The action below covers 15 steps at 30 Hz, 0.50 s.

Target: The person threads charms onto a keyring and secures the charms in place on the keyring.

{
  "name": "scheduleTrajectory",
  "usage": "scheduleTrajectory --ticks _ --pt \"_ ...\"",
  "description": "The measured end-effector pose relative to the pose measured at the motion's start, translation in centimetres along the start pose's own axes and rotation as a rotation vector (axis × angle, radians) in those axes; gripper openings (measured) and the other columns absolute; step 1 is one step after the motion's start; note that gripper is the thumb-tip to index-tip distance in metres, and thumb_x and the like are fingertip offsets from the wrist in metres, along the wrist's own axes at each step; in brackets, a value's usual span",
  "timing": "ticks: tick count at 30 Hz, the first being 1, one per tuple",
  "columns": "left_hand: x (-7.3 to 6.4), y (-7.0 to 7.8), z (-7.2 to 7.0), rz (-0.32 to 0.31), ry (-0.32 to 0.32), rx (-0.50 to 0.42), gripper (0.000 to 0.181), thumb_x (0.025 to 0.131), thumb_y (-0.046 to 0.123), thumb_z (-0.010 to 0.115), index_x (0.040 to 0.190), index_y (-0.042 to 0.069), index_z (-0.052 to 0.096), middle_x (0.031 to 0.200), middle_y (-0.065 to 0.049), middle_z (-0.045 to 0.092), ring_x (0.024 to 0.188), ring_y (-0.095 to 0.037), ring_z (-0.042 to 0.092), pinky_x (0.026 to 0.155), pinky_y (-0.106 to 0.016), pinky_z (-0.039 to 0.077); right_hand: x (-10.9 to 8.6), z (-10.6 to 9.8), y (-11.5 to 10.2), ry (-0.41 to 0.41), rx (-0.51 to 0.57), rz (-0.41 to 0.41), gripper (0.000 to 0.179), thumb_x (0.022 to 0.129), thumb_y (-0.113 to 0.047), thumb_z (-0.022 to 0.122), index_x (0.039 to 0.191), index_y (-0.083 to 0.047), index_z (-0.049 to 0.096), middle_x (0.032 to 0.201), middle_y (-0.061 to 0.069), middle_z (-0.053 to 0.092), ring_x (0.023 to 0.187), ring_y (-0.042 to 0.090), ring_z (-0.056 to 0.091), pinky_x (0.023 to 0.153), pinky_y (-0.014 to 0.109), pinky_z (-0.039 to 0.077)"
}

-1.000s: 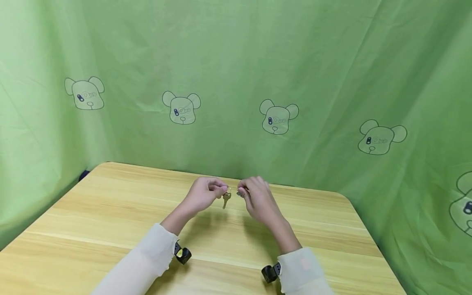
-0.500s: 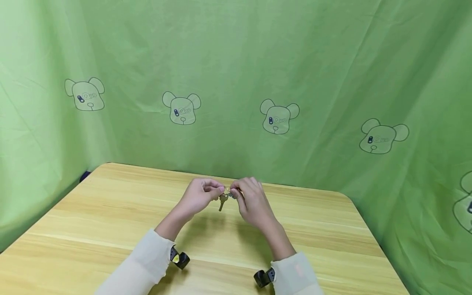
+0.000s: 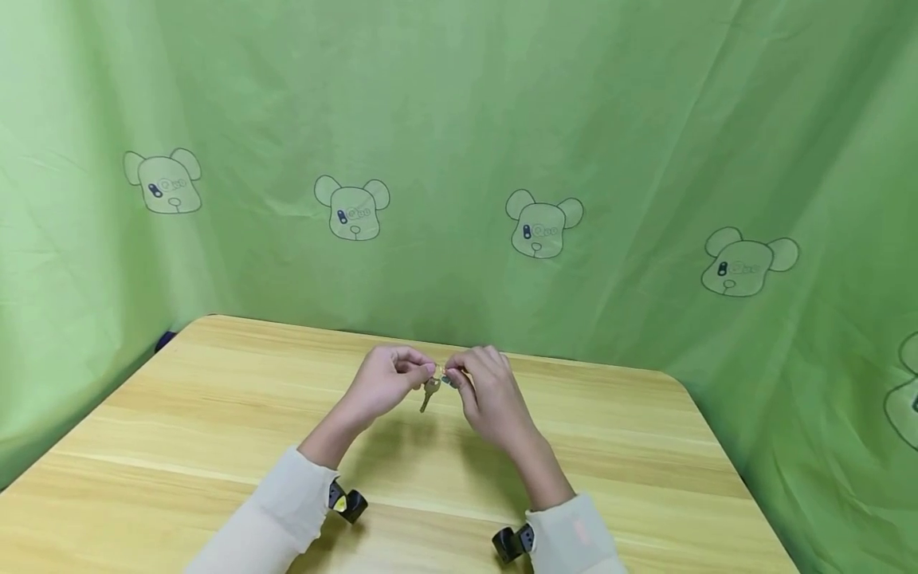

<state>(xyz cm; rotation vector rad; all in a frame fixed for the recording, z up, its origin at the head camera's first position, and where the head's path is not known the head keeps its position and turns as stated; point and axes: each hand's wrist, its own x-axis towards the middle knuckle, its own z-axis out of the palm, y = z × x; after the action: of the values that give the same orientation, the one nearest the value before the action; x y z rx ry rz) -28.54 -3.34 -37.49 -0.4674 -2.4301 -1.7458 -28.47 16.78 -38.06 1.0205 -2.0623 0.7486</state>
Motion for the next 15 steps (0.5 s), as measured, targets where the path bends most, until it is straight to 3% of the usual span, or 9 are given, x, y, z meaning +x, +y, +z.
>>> scheduleTrajectory --ticks 12,15 --pt "-0.3 0.55 0.1 0.024 -0.003 0.045 0.01 0.096 0.018 0.073 0.095 0.009 0.077 0.083 0.001 0.074 0.077 -0.018 0.07 0.066 -0.031 0.054 0.12 -0.26 -0.21 -0.046 -0.029 -0.007 0.015 0.091 0.003 0.073 0.099 -0.007 0.065 0.094 0.001 0.067 0.087 0.019 0.054 0.081 0.037 0.041" --pt "-0.35 0.69 -0.07 0.029 -0.006 0.042 0.01 0.096 0.018 0.073 0.095 0.009 0.077 0.082 0.002 0.074 0.08 -0.026 0.071 0.063 -0.03 0.053 0.13 -0.37 -0.3 -0.048 -0.031 -0.006 0.015 0.091 0.003 0.072 0.099 -0.007 0.065 0.095 0.001 0.067 0.087 0.019 0.054 0.081 0.037 0.041"
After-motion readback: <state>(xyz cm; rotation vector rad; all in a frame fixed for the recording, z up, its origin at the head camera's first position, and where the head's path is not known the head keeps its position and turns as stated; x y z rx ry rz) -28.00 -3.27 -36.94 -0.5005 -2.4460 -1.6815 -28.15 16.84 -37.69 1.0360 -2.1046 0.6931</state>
